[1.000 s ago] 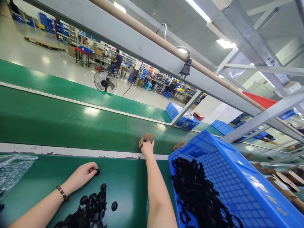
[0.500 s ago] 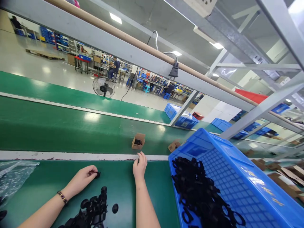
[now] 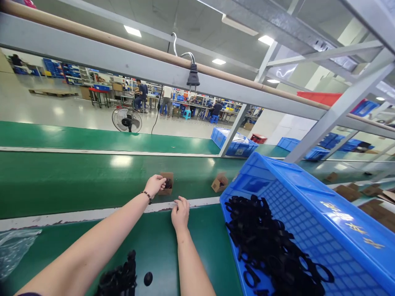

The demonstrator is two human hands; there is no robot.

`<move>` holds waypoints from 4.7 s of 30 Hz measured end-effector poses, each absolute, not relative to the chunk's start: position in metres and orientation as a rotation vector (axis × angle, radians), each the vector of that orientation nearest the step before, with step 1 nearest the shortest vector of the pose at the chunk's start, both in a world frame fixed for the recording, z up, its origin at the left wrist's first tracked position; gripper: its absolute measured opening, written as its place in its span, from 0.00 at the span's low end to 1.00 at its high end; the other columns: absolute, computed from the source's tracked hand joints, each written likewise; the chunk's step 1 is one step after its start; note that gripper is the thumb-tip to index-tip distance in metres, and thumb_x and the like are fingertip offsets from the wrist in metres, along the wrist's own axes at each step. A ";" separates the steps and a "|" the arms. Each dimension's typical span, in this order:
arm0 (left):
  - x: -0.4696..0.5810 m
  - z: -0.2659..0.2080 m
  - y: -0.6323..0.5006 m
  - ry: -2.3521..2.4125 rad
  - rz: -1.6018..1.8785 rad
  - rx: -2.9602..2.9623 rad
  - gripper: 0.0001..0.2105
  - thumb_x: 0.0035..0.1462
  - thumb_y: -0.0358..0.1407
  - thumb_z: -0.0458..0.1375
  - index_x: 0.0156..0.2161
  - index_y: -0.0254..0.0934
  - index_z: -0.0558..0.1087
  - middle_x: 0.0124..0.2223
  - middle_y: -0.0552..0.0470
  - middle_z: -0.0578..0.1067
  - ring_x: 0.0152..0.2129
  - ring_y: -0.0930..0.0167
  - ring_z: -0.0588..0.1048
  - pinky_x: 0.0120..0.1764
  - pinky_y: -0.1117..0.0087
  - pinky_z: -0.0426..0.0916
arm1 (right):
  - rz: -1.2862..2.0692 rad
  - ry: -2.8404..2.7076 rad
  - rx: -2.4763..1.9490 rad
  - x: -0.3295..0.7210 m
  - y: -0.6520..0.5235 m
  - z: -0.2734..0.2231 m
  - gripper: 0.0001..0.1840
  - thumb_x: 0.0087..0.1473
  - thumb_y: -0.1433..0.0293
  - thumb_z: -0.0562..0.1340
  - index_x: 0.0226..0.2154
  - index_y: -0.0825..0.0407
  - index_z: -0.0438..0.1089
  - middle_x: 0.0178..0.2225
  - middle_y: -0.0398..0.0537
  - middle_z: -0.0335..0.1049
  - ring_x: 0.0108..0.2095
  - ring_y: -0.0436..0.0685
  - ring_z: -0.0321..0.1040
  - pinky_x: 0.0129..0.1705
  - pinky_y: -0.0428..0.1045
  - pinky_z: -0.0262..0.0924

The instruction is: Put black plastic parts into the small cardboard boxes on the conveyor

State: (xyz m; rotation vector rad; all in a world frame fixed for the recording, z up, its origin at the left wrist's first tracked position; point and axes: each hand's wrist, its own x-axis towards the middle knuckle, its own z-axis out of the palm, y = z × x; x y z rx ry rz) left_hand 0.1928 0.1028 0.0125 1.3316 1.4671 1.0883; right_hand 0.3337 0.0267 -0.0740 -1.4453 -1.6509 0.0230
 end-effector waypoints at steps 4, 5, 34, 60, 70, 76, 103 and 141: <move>0.172 0.005 0.088 1.477 1.070 1.381 0.12 0.50 0.37 0.49 0.39 0.32 0.65 0.26 0.50 0.72 0.17 0.77 0.69 0.21 0.77 0.62 | 0.038 -1.632 -1.426 0.333 0.028 -0.074 0.14 0.46 0.78 0.49 0.31 0.53 0.68 0.40 0.53 0.64 0.45 0.57 0.56 0.48 0.54 0.53; 0.161 0.003 0.078 1.469 1.052 1.416 0.10 0.50 0.37 0.50 0.36 0.33 0.66 0.26 0.50 0.72 0.18 0.77 0.69 0.21 0.77 0.62 | 0.045 -1.630 -1.423 0.333 0.028 -0.074 0.14 0.46 0.78 0.49 0.31 0.53 0.68 0.39 0.52 0.64 0.45 0.57 0.57 0.48 0.54 0.53; 0.076 -0.044 -0.059 1.309 0.639 1.731 0.08 0.49 0.38 0.49 0.28 0.37 0.67 0.26 0.55 0.69 0.24 0.73 0.67 0.29 0.74 0.61 | 0.406 -1.834 -1.473 0.314 0.003 -0.045 0.12 0.50 0.68 0.51 0.34 0.53 0.67 0.29 0.46 0.68 0.28 0.50 0.63 0.34 0.45 0.57; 0.054 -0.059 -0.045 1.306 0.793 1.456 0.12 0.46 0.45 0.51 0.29 0.36 0.65 0.20 0.60 0.63 0.15 0.77 0.62 0.21 0.76 0.59 | 0.161 -2.589 -1.915 0.347 -0.142 -0.012 0.13 0.43 0.80 0.49 0.21 0.52 0.66 0.27 0.46 0.64 0.24 0.49 0.62 0.25 0.44 0.50; 0.059 -0.063 -0.044 1.324 0.784 1.492 0.13 0.46 0.45 0.49 0.28 0.36 0.66 0.19 0.59 0.62 0.16 0.76 0.62 0.21 0.76 0.58 | -0.433 -2.381 -1.514 0.373 0.053 0.017 0.16 0.48 0.80 0.48 0.32 0.54 0.69 0.43 0.51 0.64 0.38 0.54 0.61 0.43 0.49 0.52; 0.060 -0.062 -0.042 1.321 0.787 1.506 0.12 0.47 0.44 0.49 0.28 0.36 0.66 0.19 0.60 0.62 0.16 0.76 0.61 0.21 0.77 0.57 | -0.502 -2.590 -1.397 0.347 0.107 0.015 0.13 0.47 0.79 0.52 0.24 0.54 0.71 0.30 0.55 0.68 0.39 0.58 0.57 0.43 0.55 0.48; 0.058 -0.065 -0.042 1.318 0.811 1.512 0.10 0.48 0.41 0.49 0.28 0.36 0.65 0.20 0.60 0.62 0.16 0.76 0.62 0.21 0.76 0.58 | -0.258 -2.409 -1.606 0.269 0.071 -0.013 0.30 0.42 0.76 0.52 0.51 0.54 0.56 0.53 0.51 0.55 0.57 0.65 0.32 0.53 0.67 0.22; 0.044 -0.010 -0.098 1.286 0.271 1.890 0.09 0.48 0.36 0.50 0.32 0.38 0.71 0.31 0.54 0.70 0.26 0.73 0.68 0.30 0.75 0.61 | 0.156 -1.854 -1.385 0.309 0.024 -0.075 0.13 0.47 0.77 0.49 0.30 0.54 0.69 0.32 0.49 0.69 0.38 0.54 0.62 0.43 0.50 0.56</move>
